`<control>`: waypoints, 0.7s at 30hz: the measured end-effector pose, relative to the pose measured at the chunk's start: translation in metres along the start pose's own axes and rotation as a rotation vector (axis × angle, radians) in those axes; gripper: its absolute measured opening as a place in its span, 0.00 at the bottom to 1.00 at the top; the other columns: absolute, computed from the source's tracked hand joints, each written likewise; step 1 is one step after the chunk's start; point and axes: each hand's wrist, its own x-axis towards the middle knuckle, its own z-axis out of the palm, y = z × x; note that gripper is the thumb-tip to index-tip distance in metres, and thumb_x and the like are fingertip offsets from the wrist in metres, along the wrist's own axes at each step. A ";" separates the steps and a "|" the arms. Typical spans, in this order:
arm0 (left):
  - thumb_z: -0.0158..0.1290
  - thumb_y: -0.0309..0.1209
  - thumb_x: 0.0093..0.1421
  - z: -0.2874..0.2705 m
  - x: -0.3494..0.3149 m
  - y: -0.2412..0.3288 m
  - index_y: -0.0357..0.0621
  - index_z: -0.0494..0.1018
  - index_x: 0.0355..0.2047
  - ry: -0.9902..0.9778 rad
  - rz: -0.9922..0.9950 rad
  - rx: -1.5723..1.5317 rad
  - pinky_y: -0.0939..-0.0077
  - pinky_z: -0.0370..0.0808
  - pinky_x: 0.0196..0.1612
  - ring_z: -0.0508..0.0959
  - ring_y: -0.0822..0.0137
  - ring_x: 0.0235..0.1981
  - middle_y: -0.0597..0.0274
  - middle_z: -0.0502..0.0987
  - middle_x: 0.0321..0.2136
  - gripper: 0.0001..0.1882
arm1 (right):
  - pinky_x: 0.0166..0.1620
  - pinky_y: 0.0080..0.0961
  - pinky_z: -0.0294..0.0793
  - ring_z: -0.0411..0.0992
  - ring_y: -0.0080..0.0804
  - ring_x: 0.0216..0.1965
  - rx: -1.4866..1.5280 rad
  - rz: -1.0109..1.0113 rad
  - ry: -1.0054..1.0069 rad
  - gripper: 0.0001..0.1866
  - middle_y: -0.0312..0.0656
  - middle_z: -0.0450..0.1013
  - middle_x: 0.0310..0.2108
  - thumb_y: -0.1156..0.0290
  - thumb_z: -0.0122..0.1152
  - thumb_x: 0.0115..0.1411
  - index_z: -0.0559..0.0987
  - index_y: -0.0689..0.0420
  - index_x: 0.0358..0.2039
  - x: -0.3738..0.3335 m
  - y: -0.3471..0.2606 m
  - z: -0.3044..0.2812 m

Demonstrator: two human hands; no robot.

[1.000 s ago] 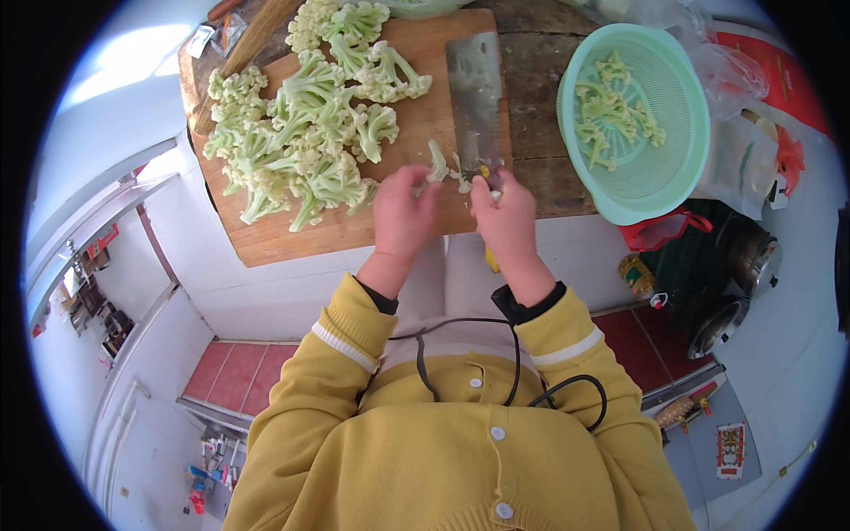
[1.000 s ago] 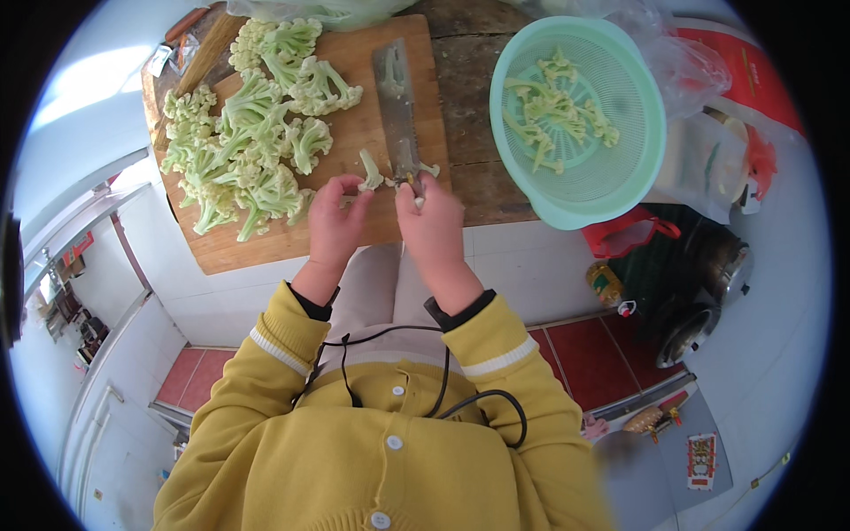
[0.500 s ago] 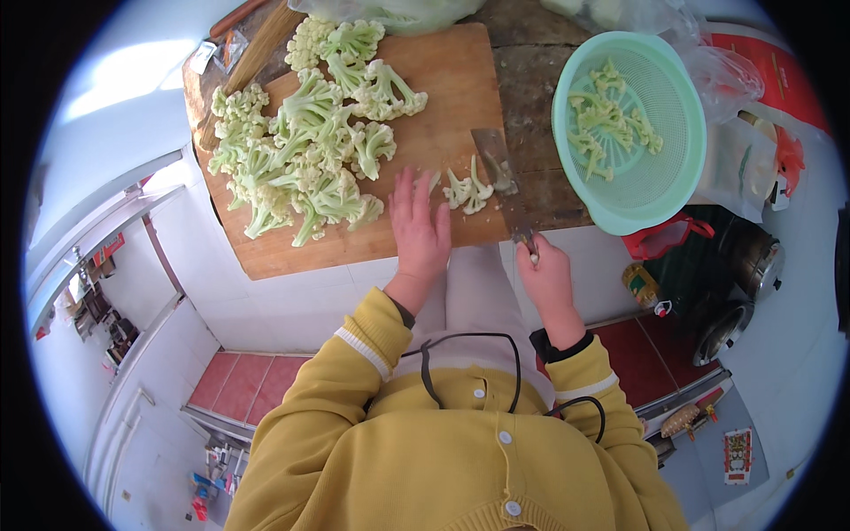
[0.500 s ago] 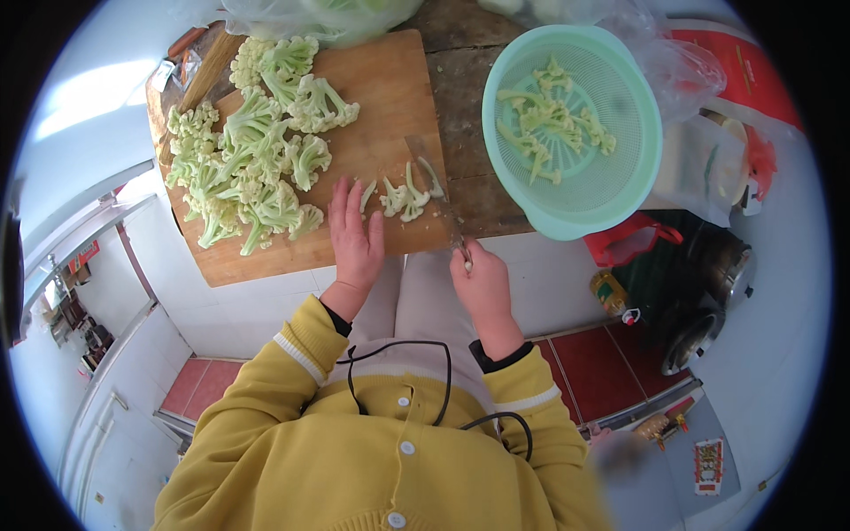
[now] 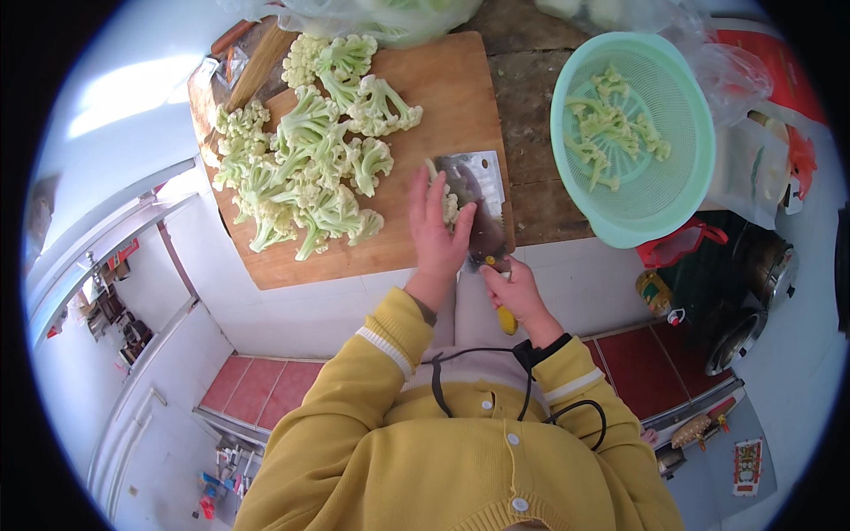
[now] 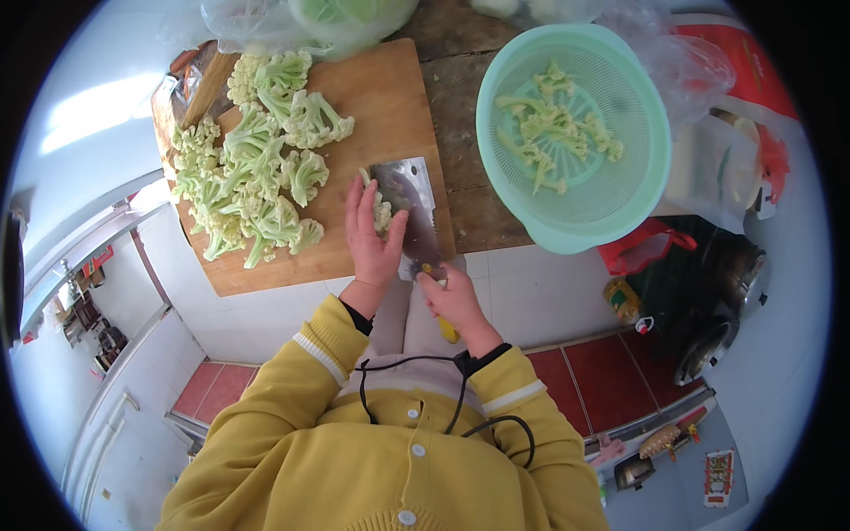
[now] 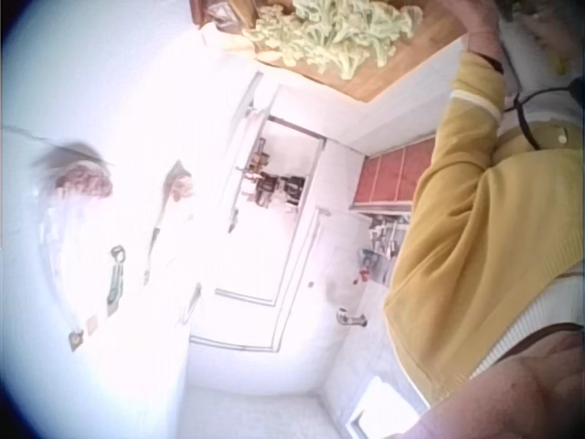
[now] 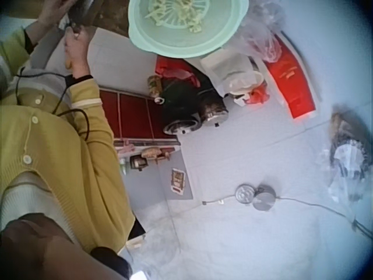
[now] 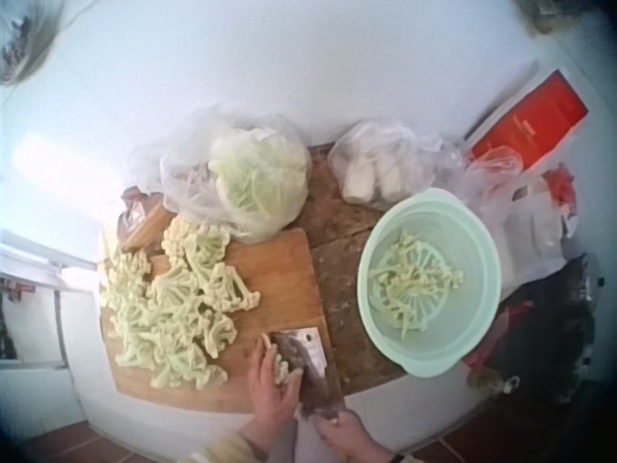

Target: The person removes a whole cauliflower from a plastic bag and places it on a wooden cutting board. Using a cleaver, they cut the cauliflower into florets and trim the stems, placing the pieces into a green colander. They then fill a frying pan with water at the sink and return to continue chopping the remaining cauliflower.

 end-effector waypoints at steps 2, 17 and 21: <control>0.59 0.32 0.58 0.005 0.008 0.005 0.41 0.66 0.59 0.041 -0.026 -0.040 0.53 0.59 0.64 0.60 0.41 0.64 0.41 0.59 0.64 0.29 | 0.18 0.20 0.64 0.65 0.21 0.14 0.051 -0.003 0.011 0.40 0.37 0.68 0.18 0.66 0.63 0.60 0.54 0.76 0.63 0.001 -0.004 0.007; 0.63 0.34 0.54 0.020 0.082 0.185 0.43 0.61 0.64 -0.227 0.346 -0.381 0.49 0.55 0.66 0.56 0.37 0.66 0.41 0.55 0.66 0.38 | 0.20 0.17 0.61 0.63 0.16 0.16 -0.078 -0.574 0.756 0.11 0.32 0.66 0.16 0.68 0.56 0.66 0.73 0.59 0.28 -0.098 -0.105 -0.070; 0.62 0.31 0.53 -0.012 0.077 0.138 0.42 0.68 0.57 -0.148 0.206 -0.139 0.56 0.63 0.61 0.67 0.46 0.57 0.47 0.67 0.57 0.30 | 0.20 0.16 0.61 0.64 0.16 0.17 -0.079 -0.630 0.934 0.10 0.32 0.66 0.16 0.67 0.57 0.66 0.72 0.59 0.31 -0.095 -0.118 -0.084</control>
